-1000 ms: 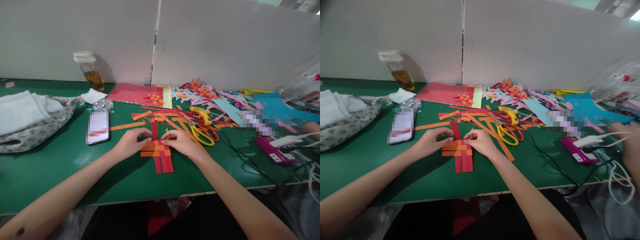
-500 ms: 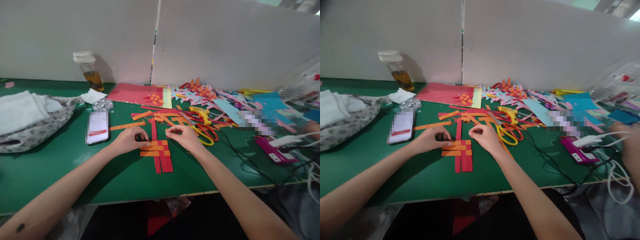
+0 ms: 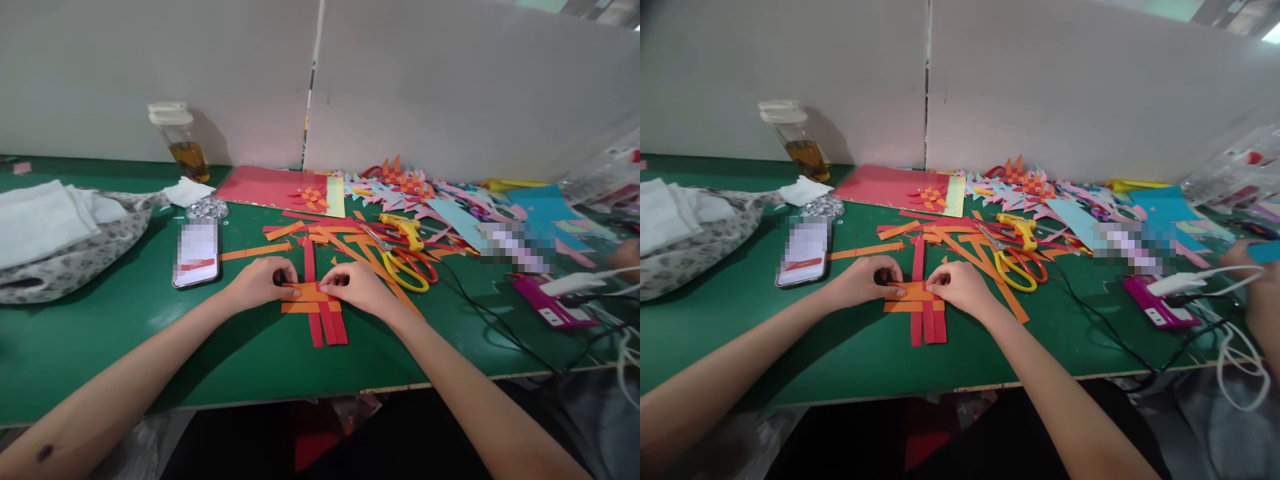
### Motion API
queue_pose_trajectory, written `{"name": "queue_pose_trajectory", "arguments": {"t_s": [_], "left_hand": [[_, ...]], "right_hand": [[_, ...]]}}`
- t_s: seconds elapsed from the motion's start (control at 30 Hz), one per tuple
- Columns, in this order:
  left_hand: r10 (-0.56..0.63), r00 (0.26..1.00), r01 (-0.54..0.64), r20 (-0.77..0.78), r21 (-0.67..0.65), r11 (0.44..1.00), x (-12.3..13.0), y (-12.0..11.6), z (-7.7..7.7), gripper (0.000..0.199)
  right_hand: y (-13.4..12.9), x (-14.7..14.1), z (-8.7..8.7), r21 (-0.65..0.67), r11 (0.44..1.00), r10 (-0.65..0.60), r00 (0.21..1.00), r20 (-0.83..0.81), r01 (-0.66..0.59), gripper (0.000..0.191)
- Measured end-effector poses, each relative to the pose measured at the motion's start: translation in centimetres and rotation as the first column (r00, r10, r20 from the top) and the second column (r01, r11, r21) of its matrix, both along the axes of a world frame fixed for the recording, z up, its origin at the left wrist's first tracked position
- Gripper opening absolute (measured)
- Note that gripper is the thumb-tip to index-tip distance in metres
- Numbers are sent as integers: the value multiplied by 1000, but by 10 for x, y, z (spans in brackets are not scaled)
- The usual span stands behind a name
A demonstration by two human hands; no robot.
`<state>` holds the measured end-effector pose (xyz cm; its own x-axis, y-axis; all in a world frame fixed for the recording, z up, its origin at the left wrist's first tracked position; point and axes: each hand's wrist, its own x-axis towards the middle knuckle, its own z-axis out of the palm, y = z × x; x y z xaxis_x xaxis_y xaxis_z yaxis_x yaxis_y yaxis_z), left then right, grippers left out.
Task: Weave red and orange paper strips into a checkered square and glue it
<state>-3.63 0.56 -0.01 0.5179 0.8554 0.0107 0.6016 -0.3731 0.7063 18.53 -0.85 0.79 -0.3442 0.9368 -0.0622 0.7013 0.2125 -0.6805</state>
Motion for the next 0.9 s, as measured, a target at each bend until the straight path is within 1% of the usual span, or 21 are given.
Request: {"name": "queue_pose_trajectory", "arguments": {"t_s": [0.1, 0.2, 0.3, 0.37, 0.53, 0.8, 0.9], "left_hand": [[15, 998, -14, 62, -20, 1000, 3, -3, 1, 22], [71, 989, -69, 132, -20, 997, 5, -5, 2, 24], [101, 986, -103, 132, 3, 995, 6, -7, 4, 26], [86, 989, -90, 120, 30, 995, 6, -8, 5, 25], [9, 990, -22, 138, 95, 995, 8, -9, 7, 16], [3, 985, -17, 174, 75, 997, 8, -9, 5, 16], [-45, 981, 35, 189, 57, 998, 10, -11, 6, 20]], "right_hand": [[0, 0, -1, -1, 1000, -6, 1000, -12, 6, 11], [-1, -1, -2, 17, 1000, -14, 1000, -25, 15, 12], [-2, -1, -3, 44, 999, -24, 1000, -15, 25, 13], [-2, -1, -3, 65, 998, -23, 1000, 3, 22, 15], [-2, 0, -2, 99, 995, -2, 999, 36, -1, 17], [-2, -1, -3, 107, 994, -7, 999, 52, 1, 16], [-2, -2, -1, 117, 993, 16, 998, 64, -23, 19]]}}
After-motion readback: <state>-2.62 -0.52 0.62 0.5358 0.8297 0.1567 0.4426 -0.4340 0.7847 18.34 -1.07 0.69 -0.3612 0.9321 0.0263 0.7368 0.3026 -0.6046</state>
